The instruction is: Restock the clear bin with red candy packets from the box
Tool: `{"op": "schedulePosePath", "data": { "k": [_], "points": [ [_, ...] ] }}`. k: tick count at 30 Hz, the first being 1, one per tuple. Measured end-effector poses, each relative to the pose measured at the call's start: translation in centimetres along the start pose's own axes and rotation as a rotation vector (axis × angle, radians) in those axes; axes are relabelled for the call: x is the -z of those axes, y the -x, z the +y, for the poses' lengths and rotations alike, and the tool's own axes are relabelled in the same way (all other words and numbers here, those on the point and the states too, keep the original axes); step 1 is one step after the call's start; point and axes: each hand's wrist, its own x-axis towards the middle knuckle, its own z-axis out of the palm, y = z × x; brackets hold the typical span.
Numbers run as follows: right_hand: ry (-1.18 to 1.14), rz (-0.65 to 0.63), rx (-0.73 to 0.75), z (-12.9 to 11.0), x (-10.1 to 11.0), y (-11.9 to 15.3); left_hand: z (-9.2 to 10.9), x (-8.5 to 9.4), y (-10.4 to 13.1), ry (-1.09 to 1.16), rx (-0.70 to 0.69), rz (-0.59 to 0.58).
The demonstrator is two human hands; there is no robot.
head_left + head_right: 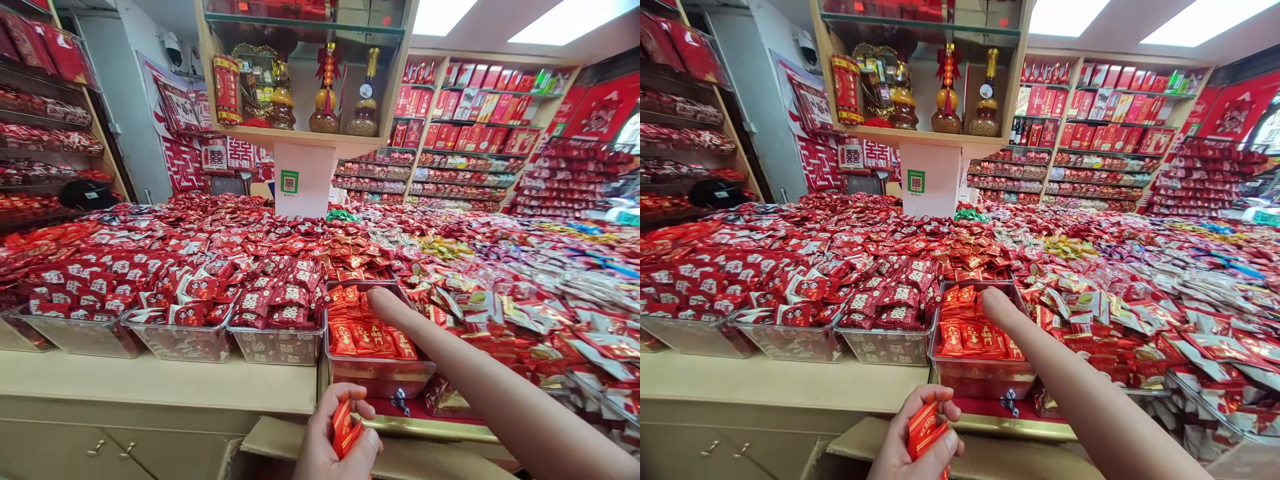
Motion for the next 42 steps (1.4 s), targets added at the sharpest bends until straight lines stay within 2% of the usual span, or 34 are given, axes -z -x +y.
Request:
{"op": "schedulePosePath", "data": {
  "k": [6,10,12,14,15,16,19,21,23,26,29,31,32,34,36,38,40,42],
  "points": [
    [-0.051,0.049,0.037,1.0,-0.5,-0.8,0.4,0.0,-0.2,0.009,-0.016,0.022],
    [-0.125,0.122,0.02,0.9,1.2,0.0,1.0,0.1,-0.7,0.13,0.052,0.083],
    [-0.172,0.208,0.014,0.0,2.4,2.0,1.4,0.3,-0.9,0.196,0.079,0.115],
    [-0.283,0.296,0.03,-1.8,3.2,5.3,1.9,0.5,-1.0,0.251,0.084,0.135],
    [-0.368,0.322,0.05,-3.0,3.3,7.3,2.1,0.5,-1.0,0.277,0.082,0.143],
    [-0.588,0.317,0.087,-4.2,3.1,9.4,2.2,0.6,-1.1,0.298,0.076,0.148],
    [-1.154,0.047,0.167,-7.8,1.6,14.8,2.2,0.6,-1.2,0.316,0.023,0.162],
    [-1.445,-0.062,0.163,-9.6,0.3,16.9,1.9,0.5,-1.1,0.277,-0.026,0.157],
    [-1.666,-0.108,0.1,-10.4,-0.8,17.6,1.6,0.5,-1.0,0.22,-0.064,0.145],
    [-1.884,-0.116,-0.019,-10.5,-1.6,17.5,1.4,0.5,-0.8,0.165,-0.076,0.089],
    [-2.038,-0.155,-0.062,-10.0,-1.6,17.5,1.7,0.5,-0.6,0.134,-0.063,-0.044],
    [-2.052,-0.175,-0.047,-9.7,-1.5,17.9,1.7,0.5,-0.6,0.087,-0.052,-0.1],
    [-2.005,-0.146,-0.026,-9.6,-1.5,18.1,1.7,0.5,-0.6,0.06,-0.05,-0.097],
    [-1.779,0.002,0.033,-9.4,-1.6,18.6,1.5,0.4,-0.8,0.016,-0.061,-0.031],
    [-1.455,0.215,0.11,-9.1,-1.8,18.9,1.3,0.2,-0.8,0.002,-0.082,0.041],
    [-1.217,0.36,0.152,-8.9,-2.0,19.0,1.2,0.2,-0.9,0.004,-0.072,0.037],
    [-1.216,0.394,0.131,-8.7,-2.2,18.9,1.3,0.3,-0.9,-0.001,-0.025,-0.022],
    [-1.412,0.33,0.077,-8.7,-2.3,18.8,1.4,0.6,-1.0,-0.05,0.017,-0.064]
  ]
}}
